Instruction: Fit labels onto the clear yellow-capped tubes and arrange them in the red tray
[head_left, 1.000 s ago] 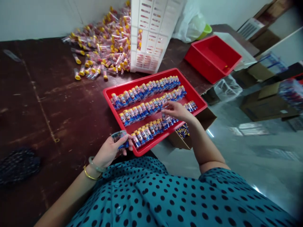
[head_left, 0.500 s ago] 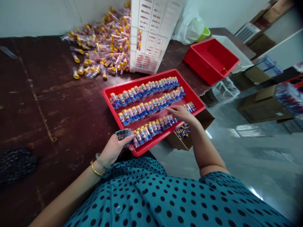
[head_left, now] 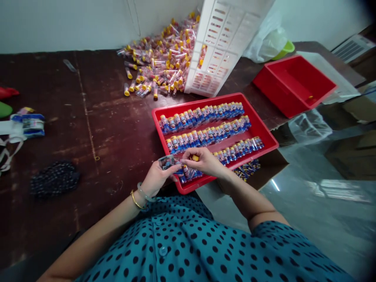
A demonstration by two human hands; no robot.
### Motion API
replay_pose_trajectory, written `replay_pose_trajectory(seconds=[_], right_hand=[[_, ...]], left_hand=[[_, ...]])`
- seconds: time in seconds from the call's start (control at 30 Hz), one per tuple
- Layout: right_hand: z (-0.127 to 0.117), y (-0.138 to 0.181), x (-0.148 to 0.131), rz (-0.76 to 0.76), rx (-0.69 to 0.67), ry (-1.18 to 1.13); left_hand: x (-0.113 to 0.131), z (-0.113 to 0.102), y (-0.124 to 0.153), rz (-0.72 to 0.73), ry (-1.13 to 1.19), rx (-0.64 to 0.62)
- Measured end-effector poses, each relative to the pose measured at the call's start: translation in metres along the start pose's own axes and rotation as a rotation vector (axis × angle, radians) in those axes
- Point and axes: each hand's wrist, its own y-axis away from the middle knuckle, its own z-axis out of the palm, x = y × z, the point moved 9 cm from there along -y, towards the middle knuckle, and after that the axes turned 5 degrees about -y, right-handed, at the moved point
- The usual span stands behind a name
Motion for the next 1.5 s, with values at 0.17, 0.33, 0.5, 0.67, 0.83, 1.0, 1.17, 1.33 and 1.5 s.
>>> replay_pose_trajectory(seconds=[0.17,0.33,0.5,0.67,0.83,1.0,1.17,1.33,1.5], right_hand=[[-0.018,0.0,0.017,0.131,-0.019,-0.151],[-0.051,0.007,0.013,0.077,0.121,-0.287],[-0.056,0.008,0.009,0.052,0.153,-0.33],[-0.047,0.004,0.0,0.034,0.093,-0.339],[-0.033,-0.002,-0.01,0.021,-0.004,-0.394],[-0.03,-0.005,-0.011,0.032,-0.02,-0.353],[-0.032,-0.004,-0.018,-0.03,0.014,-0.263],[-0.036,0.001,-0.016,-0.127,0.152,-0.239],[-0.027,0.009,-0.004,-0.13,0.257,-0.098]], left_hand=[[-0.005,-0.01,0.0,-0.042,-0.023,-0.022],[-0.009,-0.015,0.0,-0.088,-0.027,-0.036],[-0.002,-0.015,0.0,-0.042,-0.123,-0.071],[0.0,-0.017,0.0,-0.03,-0.121,-0.051],[0.004,-0.015,0.0,-0.004,-0.113,-0.049],[0.007,-0.012,0.001,0.01,-0.131,-0.092],[0.004,-0.004,0.001,-0.018,-0.13,-0.137],[0.004,0.007,0.002,-0.052,-0.063,-0.131],[-0.006,0.01,0.005,-0.163,0.172,-0.08]])
